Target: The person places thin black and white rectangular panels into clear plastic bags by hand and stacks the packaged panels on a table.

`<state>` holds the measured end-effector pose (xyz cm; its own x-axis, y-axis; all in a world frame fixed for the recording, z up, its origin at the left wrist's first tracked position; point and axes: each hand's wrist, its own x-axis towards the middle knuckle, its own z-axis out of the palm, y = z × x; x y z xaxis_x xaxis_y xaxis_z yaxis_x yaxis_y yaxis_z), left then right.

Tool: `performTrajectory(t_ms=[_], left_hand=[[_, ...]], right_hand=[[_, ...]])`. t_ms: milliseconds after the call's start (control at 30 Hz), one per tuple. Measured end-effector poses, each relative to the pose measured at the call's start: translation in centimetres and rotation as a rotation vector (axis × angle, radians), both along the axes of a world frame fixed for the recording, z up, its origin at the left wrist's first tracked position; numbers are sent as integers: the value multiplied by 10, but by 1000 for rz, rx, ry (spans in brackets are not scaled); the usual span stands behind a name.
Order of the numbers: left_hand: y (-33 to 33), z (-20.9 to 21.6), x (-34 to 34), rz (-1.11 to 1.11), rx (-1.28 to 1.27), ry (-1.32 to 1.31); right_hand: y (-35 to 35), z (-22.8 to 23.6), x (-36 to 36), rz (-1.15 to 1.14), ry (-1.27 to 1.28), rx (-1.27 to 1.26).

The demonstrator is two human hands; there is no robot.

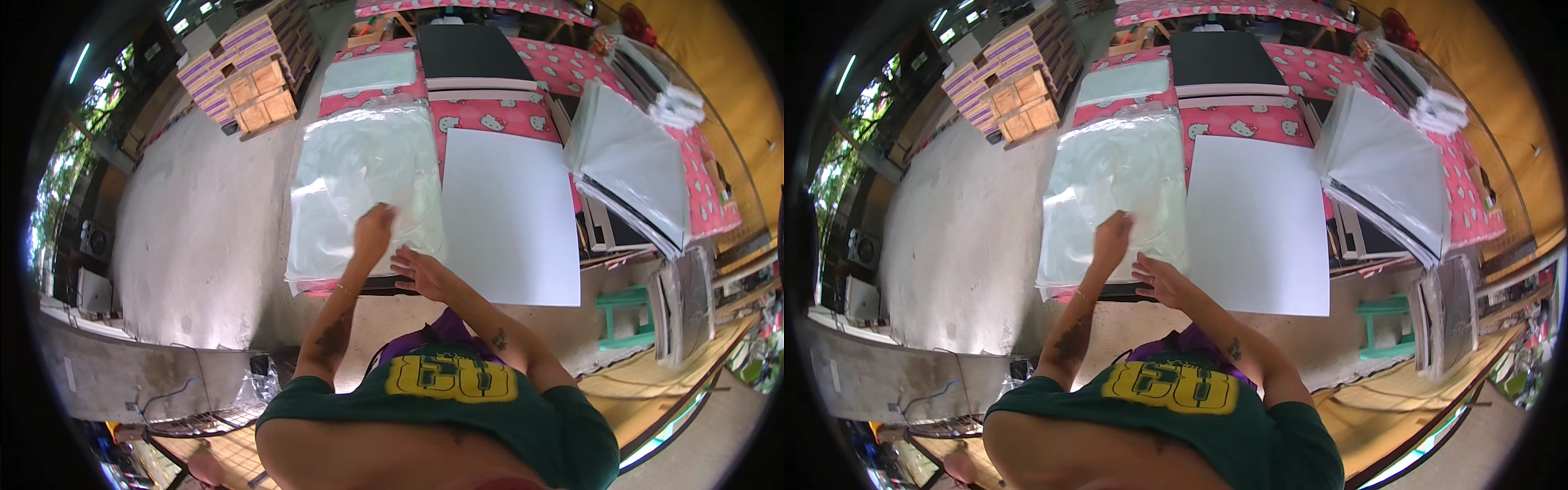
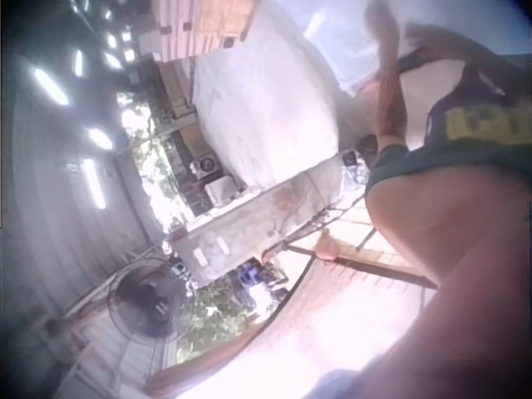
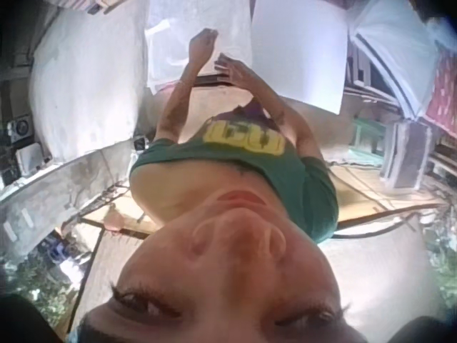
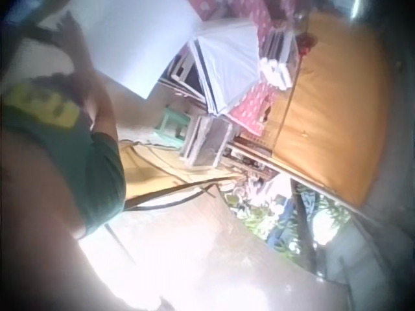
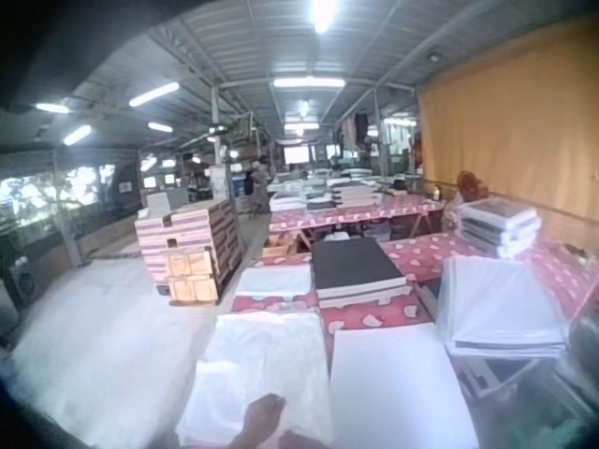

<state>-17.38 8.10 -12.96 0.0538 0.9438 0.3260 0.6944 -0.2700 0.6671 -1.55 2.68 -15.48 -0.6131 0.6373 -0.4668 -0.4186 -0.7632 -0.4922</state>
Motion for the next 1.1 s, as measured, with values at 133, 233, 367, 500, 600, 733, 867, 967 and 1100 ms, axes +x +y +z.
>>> performTrajectory(t_ms=[133, 233, 367, 500, 600, 733, 867, 967, 1100], left_hand=[[-16, 55, 51, 43, -88, -359], [-17, 50, 65, 67, 62, -358], [-24, 31, 87, -96, 128, -193], [3, 20, 89, 182, 248, -124], [49, -9, 27, 389, 260, -194], [94, 22, -155, 919, 374, -303], [73, 144, -37, 771, 1365, -27], [62, 13, -80, 210, -92, 694], [7, 29, 89, -76, -57, -131]], right_hand=[[4, 20, 20, -362, -53, 428], [10, 21, 53, -497, -133, 387], [-4, 45, 78, -444, 66, 271], [-16, 7, 134, -614, -39, 282], [-31, -3, 204, -871, 34, 253], [-54, 22, 309, -919, -250, 236], [-80, 41, 342, -1123, -757, 507], [-59, 60, 269, -1072, -917, 659], [-71, 69, 210, -651, -505, 517]])
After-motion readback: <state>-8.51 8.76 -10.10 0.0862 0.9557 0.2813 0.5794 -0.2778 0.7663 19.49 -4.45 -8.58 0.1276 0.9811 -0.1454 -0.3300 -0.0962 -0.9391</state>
